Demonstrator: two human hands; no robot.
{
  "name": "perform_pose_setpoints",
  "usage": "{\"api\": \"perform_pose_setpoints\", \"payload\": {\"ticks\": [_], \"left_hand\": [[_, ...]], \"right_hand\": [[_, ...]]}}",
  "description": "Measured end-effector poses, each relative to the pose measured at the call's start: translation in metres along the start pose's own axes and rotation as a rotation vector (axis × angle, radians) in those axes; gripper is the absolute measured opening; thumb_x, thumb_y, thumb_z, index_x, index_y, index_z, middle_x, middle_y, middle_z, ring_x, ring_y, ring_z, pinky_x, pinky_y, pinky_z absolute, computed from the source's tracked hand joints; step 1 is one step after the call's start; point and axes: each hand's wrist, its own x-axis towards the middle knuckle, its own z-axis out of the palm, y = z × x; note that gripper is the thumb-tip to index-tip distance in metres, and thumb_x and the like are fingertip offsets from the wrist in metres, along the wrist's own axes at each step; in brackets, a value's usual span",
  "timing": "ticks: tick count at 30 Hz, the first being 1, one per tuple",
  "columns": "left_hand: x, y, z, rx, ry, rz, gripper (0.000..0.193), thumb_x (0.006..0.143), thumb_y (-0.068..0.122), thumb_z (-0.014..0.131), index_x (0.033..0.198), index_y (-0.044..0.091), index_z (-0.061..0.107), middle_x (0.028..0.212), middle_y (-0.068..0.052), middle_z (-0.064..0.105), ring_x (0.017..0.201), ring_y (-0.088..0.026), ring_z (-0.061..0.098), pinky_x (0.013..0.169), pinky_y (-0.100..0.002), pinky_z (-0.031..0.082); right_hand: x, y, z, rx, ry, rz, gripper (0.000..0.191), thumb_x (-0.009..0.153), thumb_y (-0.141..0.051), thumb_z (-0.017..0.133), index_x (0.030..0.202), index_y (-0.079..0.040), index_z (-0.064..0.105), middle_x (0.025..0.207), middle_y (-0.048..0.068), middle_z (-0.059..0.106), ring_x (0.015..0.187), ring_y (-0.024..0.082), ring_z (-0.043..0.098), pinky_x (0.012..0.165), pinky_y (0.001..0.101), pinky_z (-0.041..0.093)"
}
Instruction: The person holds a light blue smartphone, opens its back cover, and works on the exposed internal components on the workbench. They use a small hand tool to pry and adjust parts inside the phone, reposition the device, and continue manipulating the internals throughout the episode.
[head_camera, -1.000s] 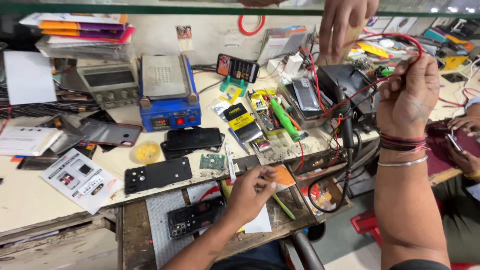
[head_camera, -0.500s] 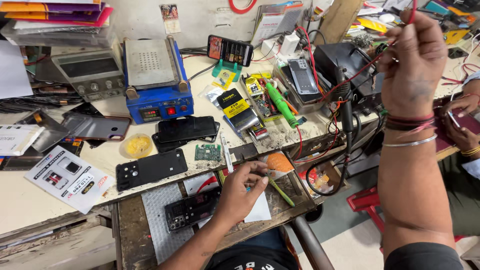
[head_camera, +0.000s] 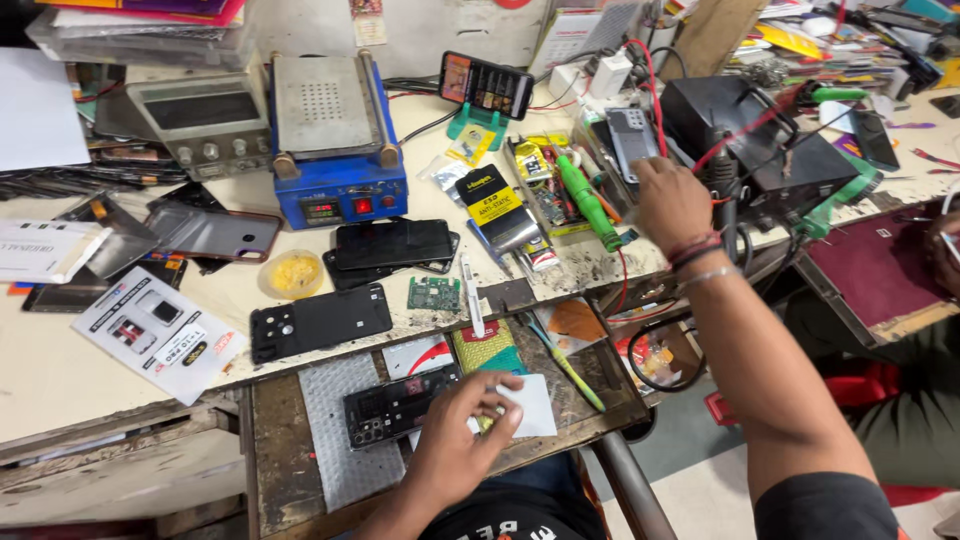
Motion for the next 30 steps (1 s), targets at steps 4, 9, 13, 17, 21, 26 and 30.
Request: {"api": "perform_pose_setpoints", "payload": {"ticks": [4, 9, 13, 17, 21, 26, 30], "left_hand": [[-0.030, -0.008, -0.013, 0.031, -0.015, -0.037, 0.030, 0.091, 0.018, 0.071, 0.117, 0.004, 0.068, 0.109, -0.008, 0.074, 0.096, -0.015, 0.077, 0.082, -0.033, 0.060], [-0.058, -0.027, -0.031, 0.081, 0.062, -0.035, 0.029, 0.089, 0.014, 0.076, 0.116, 0.004, 0.071, 0.106, -0.008, 0.076, 0.095, -0.015, 0.078, 0.086, -0.032, 0.061], [-0.073, -0.036, -0.047, 0.082, 0.099, -0.124, 0.028, 0.088, 0.014, 0.075, 0.114, 0.004, 0.071, 0.107, -0.007, 0.076, 0.097, -0.014, 0.076, 0.087, -0.031, 0.060], [-0.088, -0.039, -0.055, 0.051, 0.209, -0.039, 0.025, 0.087, 0.011, 0.075, 0.110, 0.002, 0.073, 0.104, -0.008, 0.076, 0.093, -0.016, 0.077, 0.085, -0.031, 0.060], [-0.097, -0.039, -0.068, 0.130, 0.269, 0.039, 0.019, 0.088, 0.008, 0.075, 0.106, 0.002, 0.073, 0.108, -0.008, 0.077, 0.094, -0.017, 0.078, 0.085, -0.031, 0.059], [-0.108, -0.033, -0.085, 0.303, 0.372, 0.084, 0.024, 0.087, 0.010, 0.076, 0.111, 0.006, 0.071, 0.115, -0.010, 0.076, 0.105, -0.023, 0.076, 0.090, -0.033, 0.059], [-0.109, -0.034, -0.101, 0.532, 0.434, 0.045, 0.042, 0.084, 0.017, 0.082, 0.123, 0.010, 0.068, 0.124, -0.011, 0.072, 0.115, -0.029, 0.071, 0.096, -0.039, 0.057]], "right_hand": [[0.015, 0.008, 0.012, -0.193, -0.268, 0.020, 0.025, 0.097, -0.010, 0.057, 0.118, -0.018, 0.069, 0.103, 0.012, 0.073, 0.090, 0.034, 0.073, 0.069, 0.0462, 0.059], [0.024, 0.008, 0.011, -0.257, -0.389, -0.037, 0.027, 0.099, -0.011, 0.056, 0.124, -0.019, 0.066, 0.100, 0.011, 0.073, 0.090, 0.034, 0.074, 0.069, 0.0457, 0.059], [0.027, 0.016, 0.007, -0.243, -0.432, -0.140, 0.041, 0.092, -0.012, 0.060, 0.132, -0.023, 0.064, 0.103, 0.009, 0.073, 0.094, 0.032, 0.073, 0.069, 0.0460, 0.059], [0.020, 0.023, 0.016, -0.263, -0.486, -0.162, 0.053, 0.085, -0.019, 0.067, 0.137, -0.026, 0.062, 0.108, 0.008, 0.072, 0.095, 0.032, 0.073, 0.070, 0.0457, 0.059], [0.014, 0.026, 0.018, -0.261, -0.414, -0.247, 0.052, 0.089, -0.013, 0.069, 0.139, -0.028, 0.064, 0.116, 0.004, 0.072, 0.100, 0.030, 0.072, 0.073, 0.0433, 0.059], [-0.003, 0.006, -0.014, 0.008, -0.244, -0.280, 0.057, 0.076, -0.008, 0.080, 0.132, -0.014, 0.068, 0.120, 0.010, 0.071, 0.100, 0.035, 0.069, 0.078, 0.0449, 0.056], [-0.051, -0.049, -0.051, 0.250, -0.122, -0.291, 0.044, 0.087, -0.001, 0.082, 0.129, -0.006, 0.069, 0.123, 0.014, 0.071, 0.107, 0.034, 0.070, 0.091, 0.0411, 0.057]]}}
